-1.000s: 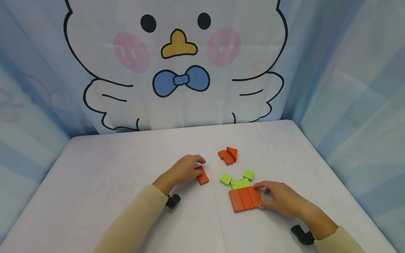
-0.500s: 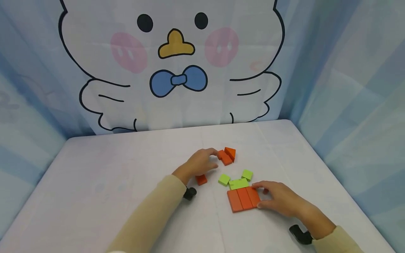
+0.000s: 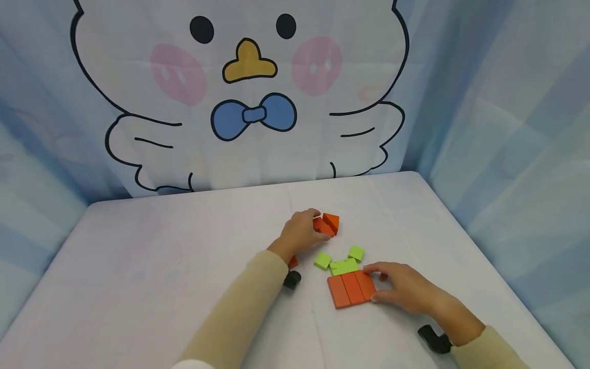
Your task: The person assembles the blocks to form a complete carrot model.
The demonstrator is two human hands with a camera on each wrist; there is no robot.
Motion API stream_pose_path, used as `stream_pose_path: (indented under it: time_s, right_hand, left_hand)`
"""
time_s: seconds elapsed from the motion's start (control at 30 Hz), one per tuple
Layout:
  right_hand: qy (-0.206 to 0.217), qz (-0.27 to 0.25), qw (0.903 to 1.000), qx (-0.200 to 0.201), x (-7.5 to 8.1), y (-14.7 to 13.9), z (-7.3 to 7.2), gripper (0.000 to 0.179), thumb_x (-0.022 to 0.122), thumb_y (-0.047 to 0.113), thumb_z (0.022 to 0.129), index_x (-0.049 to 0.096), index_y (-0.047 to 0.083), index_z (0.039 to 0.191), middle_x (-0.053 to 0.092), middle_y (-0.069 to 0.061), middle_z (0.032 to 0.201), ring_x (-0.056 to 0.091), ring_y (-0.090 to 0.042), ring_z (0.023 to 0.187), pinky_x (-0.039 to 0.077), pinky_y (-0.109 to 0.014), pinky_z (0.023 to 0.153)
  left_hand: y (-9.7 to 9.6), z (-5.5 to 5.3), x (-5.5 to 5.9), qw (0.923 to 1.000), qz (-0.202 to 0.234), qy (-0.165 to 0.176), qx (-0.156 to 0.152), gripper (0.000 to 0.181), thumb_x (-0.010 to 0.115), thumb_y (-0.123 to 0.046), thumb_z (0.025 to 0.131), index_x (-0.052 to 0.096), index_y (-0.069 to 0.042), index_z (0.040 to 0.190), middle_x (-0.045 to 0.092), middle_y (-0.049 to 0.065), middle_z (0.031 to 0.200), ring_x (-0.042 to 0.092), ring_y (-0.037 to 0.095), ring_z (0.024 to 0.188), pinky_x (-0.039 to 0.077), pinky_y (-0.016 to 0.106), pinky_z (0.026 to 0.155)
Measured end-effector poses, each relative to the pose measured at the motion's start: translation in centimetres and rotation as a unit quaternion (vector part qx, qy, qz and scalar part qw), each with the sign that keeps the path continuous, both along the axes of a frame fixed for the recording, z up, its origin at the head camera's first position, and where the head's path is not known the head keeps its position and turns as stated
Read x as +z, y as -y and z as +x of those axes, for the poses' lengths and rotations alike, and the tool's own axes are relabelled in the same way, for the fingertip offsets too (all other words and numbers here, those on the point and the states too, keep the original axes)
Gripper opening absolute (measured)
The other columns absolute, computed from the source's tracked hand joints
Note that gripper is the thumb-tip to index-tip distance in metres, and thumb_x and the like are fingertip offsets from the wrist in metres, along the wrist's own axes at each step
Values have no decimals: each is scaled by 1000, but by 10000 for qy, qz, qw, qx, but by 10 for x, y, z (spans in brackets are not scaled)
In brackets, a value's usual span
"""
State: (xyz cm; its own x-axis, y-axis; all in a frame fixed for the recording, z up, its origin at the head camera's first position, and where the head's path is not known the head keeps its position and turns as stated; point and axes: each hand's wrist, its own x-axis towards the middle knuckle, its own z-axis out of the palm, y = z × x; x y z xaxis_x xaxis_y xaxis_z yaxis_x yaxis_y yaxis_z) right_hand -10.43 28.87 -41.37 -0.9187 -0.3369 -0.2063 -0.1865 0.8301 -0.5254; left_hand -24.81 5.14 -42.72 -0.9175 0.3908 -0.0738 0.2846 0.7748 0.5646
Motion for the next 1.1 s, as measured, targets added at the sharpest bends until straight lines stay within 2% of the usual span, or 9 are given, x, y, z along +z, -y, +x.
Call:
stream_pose_path:
  time_s: [0.1,0.27,0.53,0.83,0.93,1.1]
  right_hand:
    - [-4,-10,10000,-1,1,0,-1,56,81,29,85,62,11,133,63,1,122,54,-18,98,48,-44,87]
    - [16,-6,10000,19,1,3,-1,56,81,29,85,62,10,133,63,0,123,55,-18,99,48,-44,88]
    - [69,73,9999,-36,1,3,-1,56,82,31,84,62,12,133,63,1,121,54,-18,98,48,-44,87]
    - [127,40,9999,-90,2,4,-1,57,82,30,83,62,11,133,63,2,120,54,-18,97,48,-43,86]
    - [104,26,9999,-80,3,4,-1,57,82,30,83,62,11,133,63,2,120,54,-18,97,48,-43,85]
    - [72,-11,10000,-40,5,4,0,57,82,30,84,62,11,133,63,2,119,54,-17,97,48,-42,84]
  left_hand:
    - [-4,1,0,9999,-98,-36,91,64,79,-39,86,56,-11,139,62,5,123,54,22,107,47,36,94]
    - [1,2,1,9998,-56,88,148,58,78,-33,87,58,-11,136,61,5,114,53,22,100,47,35,88]
    - [23,5,3,9990,-315,312,-68,58,78,-35,87,57,-13,137,58,4,113,51,22,101,47,37,89]
    - [45,16,6,9961,-790,305,-232,57,79,-36,86,59,-14,134,57,4,108,50,22,98,47,34,81]
    - [50,19,7,9964,-738,340,-248,59,79,-36,86,58,-15,137,58,4,114,51,22,103,46,36,86]
    - [58,22,10,9975,-415,495,-281,63,79,-32,87,54,-17,143,58,7,130,50,25,114,43,42,95]
